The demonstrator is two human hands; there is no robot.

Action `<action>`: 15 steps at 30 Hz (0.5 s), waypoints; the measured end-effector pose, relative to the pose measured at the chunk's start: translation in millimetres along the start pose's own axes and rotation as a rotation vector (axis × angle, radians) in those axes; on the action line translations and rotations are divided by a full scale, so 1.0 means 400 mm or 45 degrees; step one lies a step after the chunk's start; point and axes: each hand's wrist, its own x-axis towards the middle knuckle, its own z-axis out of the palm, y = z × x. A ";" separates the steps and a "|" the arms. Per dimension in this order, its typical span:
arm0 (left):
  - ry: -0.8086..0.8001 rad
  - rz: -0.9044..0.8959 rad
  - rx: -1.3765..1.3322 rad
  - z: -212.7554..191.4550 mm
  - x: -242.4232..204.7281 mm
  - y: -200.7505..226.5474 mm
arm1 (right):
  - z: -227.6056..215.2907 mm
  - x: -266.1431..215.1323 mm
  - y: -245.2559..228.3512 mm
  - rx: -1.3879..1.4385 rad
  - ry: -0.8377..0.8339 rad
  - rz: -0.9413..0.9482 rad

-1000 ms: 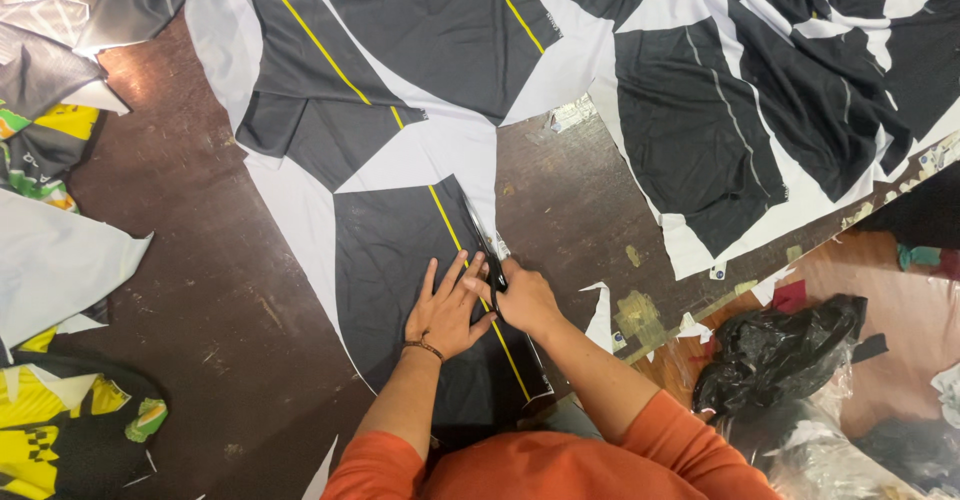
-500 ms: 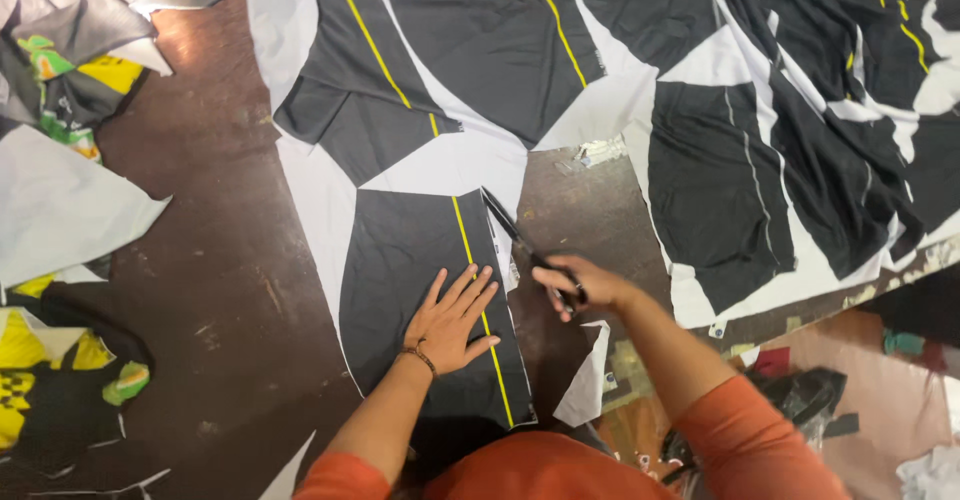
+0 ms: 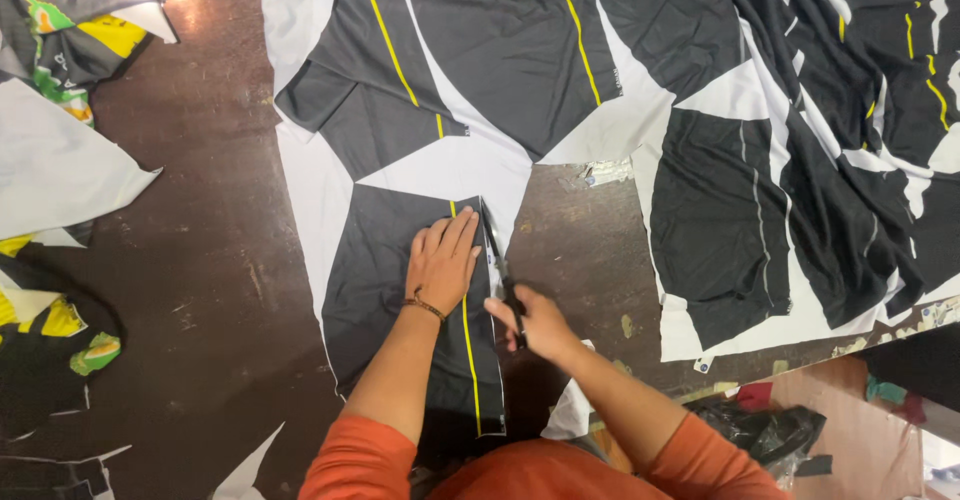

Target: The person uses shears to cut black fabric pieces laid out on a table, following yellow guide lines. The person repeatedly cuts along the edges of the fabric, separating the pieces from the surrounding material.

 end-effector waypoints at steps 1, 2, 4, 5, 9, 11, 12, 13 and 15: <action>-0.001 0.005 -0.001 0.006 -0.003 0.000 | 0.008 0.005 0.000 0.004 0.003 0.000; -0.009 -0.006 0.037 0.014 -0.006 -0.001 | 0.017 0.011 0.000 -0.015 0.020 0.005; -0.030 -0.011 0.069 0.023 -0.010 -0.002 | 0.031 0.018 0.003 -0.024 0.039 0.023; -0.025 -0.008 0.083 0.024 -0.011 -0.003 | 0.036 0.020 0.003 -0.042 0.059 0.025; -0.016 -0.010 0.094 0.020 -0.012 0.002 | 0.045 0.026 0.011 -0.030 0.087 0.046; 0.007 0.003 0.099 0.014 0.000 0.000 | 0.030 0.016 -0.015 -0.024 0.076 0.038; 0.028 0.016 0.107 0.009 0.000 0.001 | 0.026 0.007 -0.026 -0.015 0.062 0.030; 0.029 0.008 0.108 0.003 -0.001 0.003 | 0.005 0.006 -0.020 -0.021 0.057 0.030; 0.022 0.033 0.080 -0.008 0.006 0.002 | -0.039 0.010 -0.016 0.071 -0.027 0.027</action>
